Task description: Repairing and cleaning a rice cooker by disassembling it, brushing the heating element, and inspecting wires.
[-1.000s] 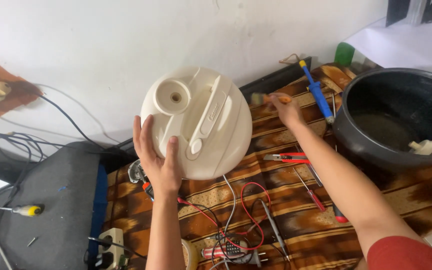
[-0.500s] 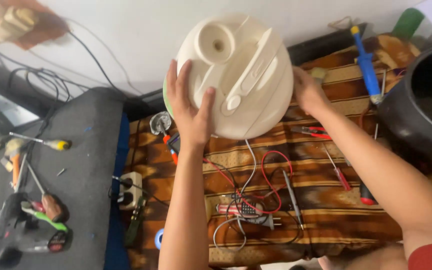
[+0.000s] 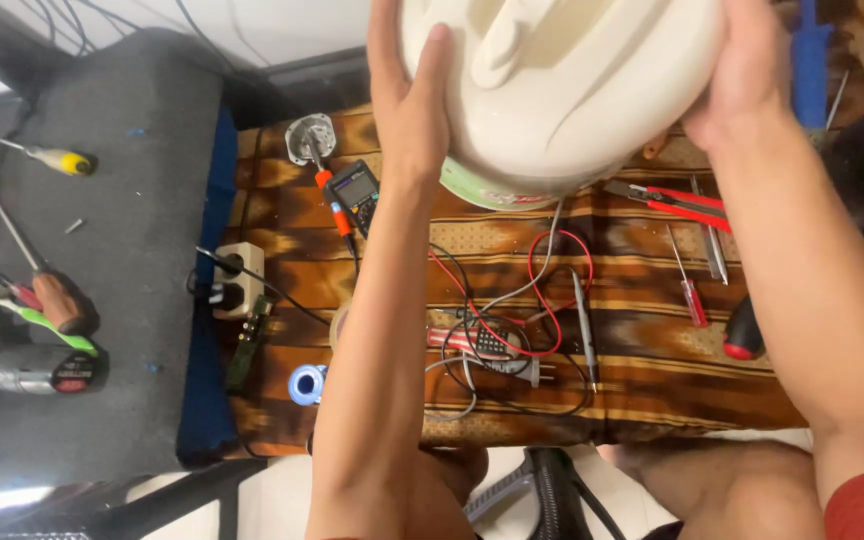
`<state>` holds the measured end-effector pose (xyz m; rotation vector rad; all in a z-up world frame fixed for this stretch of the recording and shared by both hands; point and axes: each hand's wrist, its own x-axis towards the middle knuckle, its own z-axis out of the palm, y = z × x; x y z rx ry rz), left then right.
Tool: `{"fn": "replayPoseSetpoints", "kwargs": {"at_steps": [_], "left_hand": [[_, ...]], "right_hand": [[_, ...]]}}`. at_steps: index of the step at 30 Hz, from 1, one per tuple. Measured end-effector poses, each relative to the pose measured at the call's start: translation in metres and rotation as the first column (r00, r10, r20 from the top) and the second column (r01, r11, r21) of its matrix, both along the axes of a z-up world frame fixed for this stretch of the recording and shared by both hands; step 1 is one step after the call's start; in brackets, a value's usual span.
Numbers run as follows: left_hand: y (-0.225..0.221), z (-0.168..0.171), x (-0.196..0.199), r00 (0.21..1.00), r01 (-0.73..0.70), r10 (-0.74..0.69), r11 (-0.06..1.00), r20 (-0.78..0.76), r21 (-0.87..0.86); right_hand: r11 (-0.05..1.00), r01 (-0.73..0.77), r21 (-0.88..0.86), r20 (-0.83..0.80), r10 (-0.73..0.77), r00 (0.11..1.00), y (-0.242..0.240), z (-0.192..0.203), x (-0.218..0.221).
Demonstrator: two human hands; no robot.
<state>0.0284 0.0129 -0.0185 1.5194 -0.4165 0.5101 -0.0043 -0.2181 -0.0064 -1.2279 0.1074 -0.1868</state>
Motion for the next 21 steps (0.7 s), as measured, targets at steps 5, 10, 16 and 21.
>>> {"fn": "replayPoseSetpoints", "kwargs": {"at_steps": [5, 10, 16, 21], "left_hand": [[-0.015, -0.007, 0.022, 0.997, -0.049, 0.048, 0.999, -0.06, -0.008], [-0.006, -0.007, 0.017, 0.984, -0.08, 0.088, 0.995, -0.154, 0.057], [0.006, -0.009, 0.009, 0.997, -0.001, 0.011, 0.991, -0.076, 0.132], [0.034, 0.017, -0.048, 0.978, -0.087, 0.166, 0.873, -0.124, 0.481]], "right_hand": [[0.982, -0.035, -0.183, 0.113, 0.056, 0.992, -0.005, -0.019, 0.001], [0.95, -0.012, -0.313, 0.266, 0.099, 0.959, -0.019, -0.03, 0.0], [0.861, 0.133, -0.492, 0.485, 0.144, 0.863, -0.037, -0.015, -0.036], [0.418, 0.369, -0.83, 0.548, 0.492, 0.676, 0.025, -0.019, -0.135]]}}
